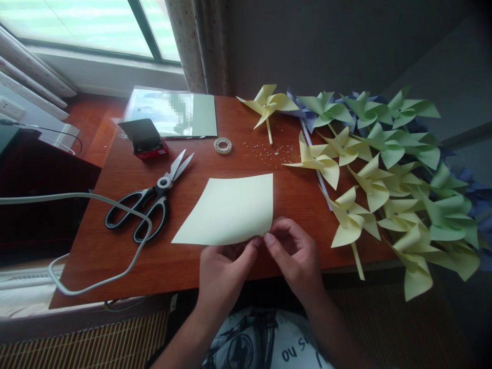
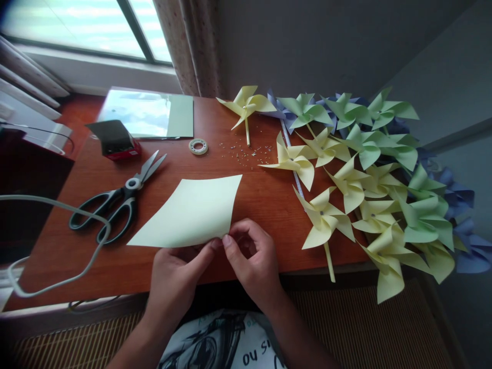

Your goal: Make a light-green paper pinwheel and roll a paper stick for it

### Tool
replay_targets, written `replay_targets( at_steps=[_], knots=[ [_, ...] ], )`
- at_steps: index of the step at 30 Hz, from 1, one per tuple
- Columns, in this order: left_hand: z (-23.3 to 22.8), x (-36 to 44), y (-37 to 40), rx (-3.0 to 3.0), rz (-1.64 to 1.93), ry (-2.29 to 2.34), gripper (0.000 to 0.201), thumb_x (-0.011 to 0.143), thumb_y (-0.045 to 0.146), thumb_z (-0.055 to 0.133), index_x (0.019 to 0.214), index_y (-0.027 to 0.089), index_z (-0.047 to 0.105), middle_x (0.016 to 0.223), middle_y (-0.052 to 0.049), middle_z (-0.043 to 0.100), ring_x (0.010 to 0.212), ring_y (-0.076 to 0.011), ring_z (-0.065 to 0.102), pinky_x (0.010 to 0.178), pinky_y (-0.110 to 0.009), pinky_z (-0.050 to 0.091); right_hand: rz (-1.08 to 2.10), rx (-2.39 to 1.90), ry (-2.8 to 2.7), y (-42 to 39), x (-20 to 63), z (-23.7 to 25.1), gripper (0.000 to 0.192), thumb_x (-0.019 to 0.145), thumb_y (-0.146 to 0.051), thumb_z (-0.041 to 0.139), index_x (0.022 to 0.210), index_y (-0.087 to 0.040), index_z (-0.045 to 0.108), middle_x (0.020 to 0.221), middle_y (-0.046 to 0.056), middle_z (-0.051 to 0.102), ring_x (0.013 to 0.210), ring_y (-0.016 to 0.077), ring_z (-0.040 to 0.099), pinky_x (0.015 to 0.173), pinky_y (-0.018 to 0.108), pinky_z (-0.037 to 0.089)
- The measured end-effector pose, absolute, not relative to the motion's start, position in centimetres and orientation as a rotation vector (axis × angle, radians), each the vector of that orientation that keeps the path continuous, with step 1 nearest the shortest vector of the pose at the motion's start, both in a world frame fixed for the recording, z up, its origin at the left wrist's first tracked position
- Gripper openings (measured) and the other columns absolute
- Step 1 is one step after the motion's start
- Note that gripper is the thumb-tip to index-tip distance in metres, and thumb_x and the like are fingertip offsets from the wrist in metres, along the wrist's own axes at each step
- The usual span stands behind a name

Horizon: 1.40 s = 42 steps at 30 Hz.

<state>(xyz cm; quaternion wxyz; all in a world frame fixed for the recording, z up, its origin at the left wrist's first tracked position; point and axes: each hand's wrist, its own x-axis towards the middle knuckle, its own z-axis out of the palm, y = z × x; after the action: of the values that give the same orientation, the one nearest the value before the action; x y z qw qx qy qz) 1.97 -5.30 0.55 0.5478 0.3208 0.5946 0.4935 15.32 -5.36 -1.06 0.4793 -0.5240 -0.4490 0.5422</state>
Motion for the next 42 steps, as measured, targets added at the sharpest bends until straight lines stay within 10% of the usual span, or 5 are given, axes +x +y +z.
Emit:
replay_targets(
  at_steps=[10,42],
  knots=[
    [-0.3,1.5,-5.2,0.615,1.107,1.179,0.034,0.07,0.009,0.084,0.103,0.015,0.082,0.095,-0.006,0.083,0.088,-0.0213,0.077,0.085,-0.024,0.059,1.426,-1.251,-1.201,-4.8,16.3,-0.9,0.007,0.092,-0.026,0.066,0.087,-0.022,0.063,0.082,0.0,0.065,0.074,0.0162,0.063,0.066,0.026,0.05],
    [0.1,1.9,-5.9,0.676,1.136,1.141,0.009,0.087,0.025,0.075,0.09,0.017,0.074,0.083,-0.003,0.076,0.078,-0.0152,0.068,0.074,-0.022,0.054,1.487,-1.232,-1.005,-5.3,15.3,-0.8,0.012,0.089,-0.031,0.071,0.084,-0.022,0.066,0.077,0.001,0.072,0.073,0.0172,0.069,0.066,0.027,0.056]
  ],
)
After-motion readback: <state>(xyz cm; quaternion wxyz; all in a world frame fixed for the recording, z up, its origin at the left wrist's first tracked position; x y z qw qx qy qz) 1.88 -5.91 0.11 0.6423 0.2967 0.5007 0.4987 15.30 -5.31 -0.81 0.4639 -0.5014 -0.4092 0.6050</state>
